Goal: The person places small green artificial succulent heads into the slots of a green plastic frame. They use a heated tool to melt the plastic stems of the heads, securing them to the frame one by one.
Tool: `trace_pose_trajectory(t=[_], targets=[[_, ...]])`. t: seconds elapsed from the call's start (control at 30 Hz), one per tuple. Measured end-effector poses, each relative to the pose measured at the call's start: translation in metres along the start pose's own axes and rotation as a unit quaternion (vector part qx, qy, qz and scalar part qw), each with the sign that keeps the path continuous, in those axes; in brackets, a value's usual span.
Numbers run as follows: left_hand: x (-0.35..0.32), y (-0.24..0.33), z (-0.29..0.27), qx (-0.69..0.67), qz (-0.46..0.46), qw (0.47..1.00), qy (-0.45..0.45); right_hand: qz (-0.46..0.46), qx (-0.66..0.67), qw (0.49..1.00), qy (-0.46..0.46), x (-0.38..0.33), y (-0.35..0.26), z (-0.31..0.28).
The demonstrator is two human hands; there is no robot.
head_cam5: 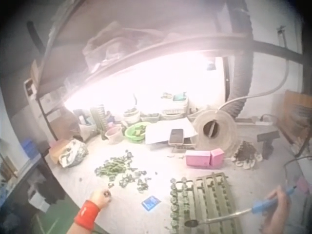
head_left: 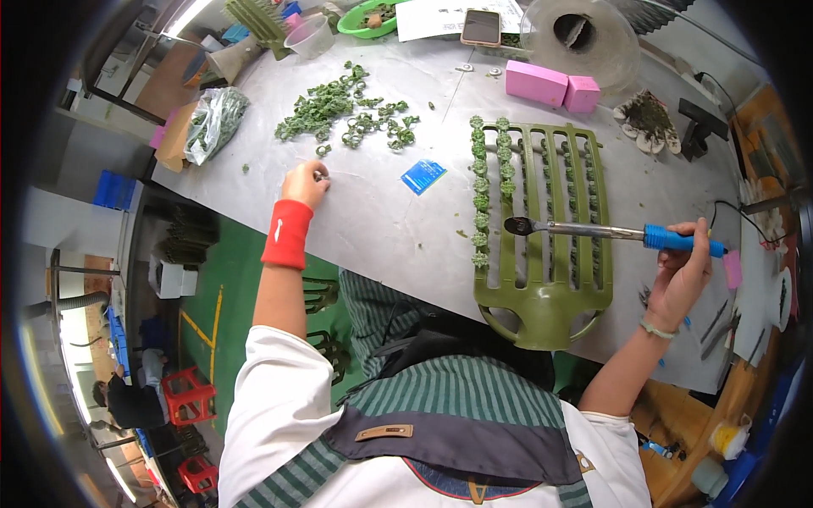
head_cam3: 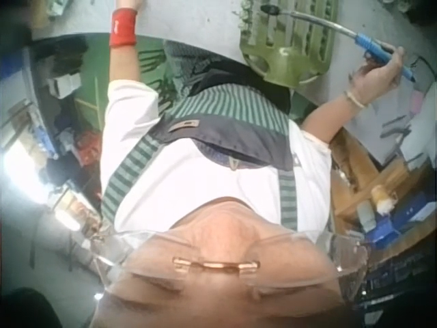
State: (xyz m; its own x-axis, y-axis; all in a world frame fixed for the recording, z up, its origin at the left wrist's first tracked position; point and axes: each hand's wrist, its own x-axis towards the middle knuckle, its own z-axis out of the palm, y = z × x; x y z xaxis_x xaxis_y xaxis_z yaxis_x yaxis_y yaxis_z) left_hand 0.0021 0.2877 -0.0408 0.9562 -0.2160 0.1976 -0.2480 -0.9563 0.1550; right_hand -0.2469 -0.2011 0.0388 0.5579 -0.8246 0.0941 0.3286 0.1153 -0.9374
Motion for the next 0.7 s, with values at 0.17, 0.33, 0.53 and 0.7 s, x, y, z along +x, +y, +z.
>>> trace_pose_trajectory(t=[0.17,0.33,0.53,0.7], targets=[[-0.013,0.059,-0.016,-0.215,-0.077,0.972,-0.053,0.004,-0.004,1.0,0.003,-0.002,-0.002,0.001],[-0.045,0.182,-0.046,-0.488,0.097,0.86,-0.113,-0.007,-0.011,1.0,-0.001,-0.004,-0.003,-0.001],[-0.058,0.246,-0.04,-0.383,0.212,0.898,-0.045,0.003,0.005,1.0,-0.002,-0.002,0.004,-0.003],[-0.062,0.257,-0.023,-0.259,0.271,0.926,0.041,0.021,0.012,1.0,-0.015,-0.003,0.012,-0.003]])
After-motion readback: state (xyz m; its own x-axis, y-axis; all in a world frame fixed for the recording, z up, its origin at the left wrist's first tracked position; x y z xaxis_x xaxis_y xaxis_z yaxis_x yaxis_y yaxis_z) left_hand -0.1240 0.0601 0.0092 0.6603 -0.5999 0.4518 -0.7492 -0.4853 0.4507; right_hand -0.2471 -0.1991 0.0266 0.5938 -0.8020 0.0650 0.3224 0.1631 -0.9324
